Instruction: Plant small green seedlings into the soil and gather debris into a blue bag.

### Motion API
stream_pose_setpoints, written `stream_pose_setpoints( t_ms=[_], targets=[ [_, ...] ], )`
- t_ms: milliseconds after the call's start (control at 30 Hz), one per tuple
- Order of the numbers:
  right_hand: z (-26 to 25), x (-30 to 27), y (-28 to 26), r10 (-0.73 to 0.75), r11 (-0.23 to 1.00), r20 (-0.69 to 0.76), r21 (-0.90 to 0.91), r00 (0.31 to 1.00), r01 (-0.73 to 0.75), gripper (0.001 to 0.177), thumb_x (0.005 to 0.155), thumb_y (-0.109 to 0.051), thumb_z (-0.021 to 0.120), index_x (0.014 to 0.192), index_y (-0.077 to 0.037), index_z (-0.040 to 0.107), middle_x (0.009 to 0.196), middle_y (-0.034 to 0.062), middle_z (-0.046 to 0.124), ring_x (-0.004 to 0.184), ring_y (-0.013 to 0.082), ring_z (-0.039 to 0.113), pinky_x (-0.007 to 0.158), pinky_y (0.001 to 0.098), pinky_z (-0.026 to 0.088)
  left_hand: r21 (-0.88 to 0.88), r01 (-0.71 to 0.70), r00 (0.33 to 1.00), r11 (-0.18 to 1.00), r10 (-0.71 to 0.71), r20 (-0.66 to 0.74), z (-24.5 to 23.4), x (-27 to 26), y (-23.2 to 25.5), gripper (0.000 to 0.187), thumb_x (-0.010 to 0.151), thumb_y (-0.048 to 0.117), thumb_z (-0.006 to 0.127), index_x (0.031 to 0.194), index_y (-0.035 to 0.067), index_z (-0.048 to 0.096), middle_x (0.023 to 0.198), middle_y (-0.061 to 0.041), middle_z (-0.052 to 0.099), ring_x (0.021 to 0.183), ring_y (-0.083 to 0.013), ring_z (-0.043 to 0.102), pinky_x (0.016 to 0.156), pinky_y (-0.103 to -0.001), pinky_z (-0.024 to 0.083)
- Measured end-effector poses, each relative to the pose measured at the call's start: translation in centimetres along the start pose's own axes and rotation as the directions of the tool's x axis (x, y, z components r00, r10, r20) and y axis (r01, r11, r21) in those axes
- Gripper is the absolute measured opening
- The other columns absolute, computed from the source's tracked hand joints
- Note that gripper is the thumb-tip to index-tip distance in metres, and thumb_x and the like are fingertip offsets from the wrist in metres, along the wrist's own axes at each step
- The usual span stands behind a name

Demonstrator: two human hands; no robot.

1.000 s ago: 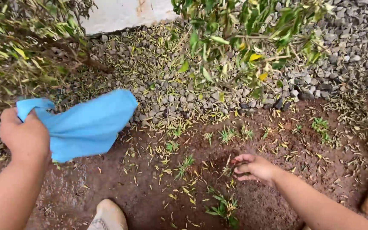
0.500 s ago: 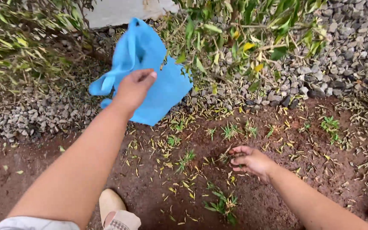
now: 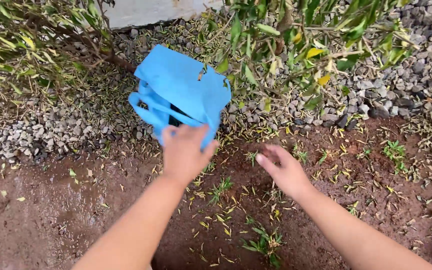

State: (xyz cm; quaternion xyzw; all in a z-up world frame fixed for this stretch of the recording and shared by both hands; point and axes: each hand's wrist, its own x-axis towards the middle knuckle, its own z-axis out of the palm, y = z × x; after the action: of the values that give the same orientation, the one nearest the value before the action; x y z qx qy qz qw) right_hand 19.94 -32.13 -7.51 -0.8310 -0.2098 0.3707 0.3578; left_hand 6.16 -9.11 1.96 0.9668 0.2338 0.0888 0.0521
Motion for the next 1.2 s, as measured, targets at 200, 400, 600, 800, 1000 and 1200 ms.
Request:
stream_pose_setpoints(
  t_ms=[200,400,600,800,1000,1200],
  targets=[
    [1.9,3.2,-12.0,-0.294,0.887,-0.177,0.316,0.939,0.337,0.110,0.077,-0.046,0.082,0.157,-0.002,0.021,0.151,0.0218,0.042,0.132,0.0316,0.055,0.107,0.0443,0.047,-0.193,-0.232,0.938,0.953,0.272,0.213,2.1,-0.6,-0.9,0.037,0.086,0.041,0.069,0.117,0.021,0.072,0.118,-0.007,0.072,0.120,-0.0306,0.057,0.111,-0.067,0.019],
    [3.1,7.4,-15.0,-0.716,0.695,-0.320,-0.408,0.620,0.592,0.104,0.068,-0.023,0.084,0.157,-0.006,0.033,0.147,0.0271,0.041,0.132,0.0501,0.047,0.106,0.0519,0.045,-0.426,-0.066,0.884,0.902,0.251,0.395,0.7,0.8,-6.7,0.041,0.092,0.036,0.060,0.131,0.024,0.063,0.125,-0.011,0.072,0.126,-0.0327,0.058,0.106,-0.061,0.038],
    [1.7,10.1,-14.1,-0.824,0.550,-0.234,-0.544,0.516,0.633,0.048,0.081,0.002,0.064,0.126,-0.013,0.058,0.134,0.0159,0.054,0.125,0.0390,0.054,0.099,0.0488,0.051,-0.321,0.338,0.941,0.885,-0.312,0.131,3.2,3.2,-12.4,0.031,0.098,0.036,0.062,0.124,0.021,0.060,0.120,-0.019,0.065,0.115,-0.0414,0.064,0.092,-0.050,0.052],
    [1.2,12.7,-15.9,-0.928,0.142,0.104,-0.790,0.359,0.596,0.040,0.080,-0.006,0.063,0.117,-0.021,0.067,0.135,0.0113,0.057,0.126,0.0342,0.054,0.100,0.0482,0.047,-0.024,0.265,0.959,0.964,-0.266,-0.097,4.7,5.9,-13.4,0.052,0.076,0.038,0.065,0.126,0.034,0.058,0.132,-0.017,0.048,0.105,-0.0418,0.066,0.083,-0.054,0.055],
    [1.1,16.3,-18.0,-0.722,0.441,-0.098,-0.828,0.684,0.347,0.085,0.068,0.000,0.067,0.147,-0.027,0.051,0.143,0.0181,0.048,0.127,0.0417,0.049,0.097,0.0499,0.046,-0.006,0.344,0.913,0.939,-0.333,0.237,5.1,7.4,-16.1,0.070,0.093,0.012,0.054,0.153,0.044,0.041,0.127,-0.016,0.056,0.111,-0.0390,0.064,0.090,-0.053,0.054],
    [2.3,20.1,-16.6,-0.461,0.804,-0.045,-0.443,0.886,0.396,0.102,0.068,0.005,0.067,0.160,-0.022,0.031,0.137,0.0204,0.047,0.125,0.0427,0.050,0.104,0.0462,0.045,-0.372,0.521,0.851,0.768,-0.500,0.160,7.1,9.1,-14.8,0.096,0.088,0.045,0.079,0.162,0.023,0.023,0.128,-0.022,0.055,0.114,-0.0409,0.060,0.096,-0.048,0.049]
  ],
)
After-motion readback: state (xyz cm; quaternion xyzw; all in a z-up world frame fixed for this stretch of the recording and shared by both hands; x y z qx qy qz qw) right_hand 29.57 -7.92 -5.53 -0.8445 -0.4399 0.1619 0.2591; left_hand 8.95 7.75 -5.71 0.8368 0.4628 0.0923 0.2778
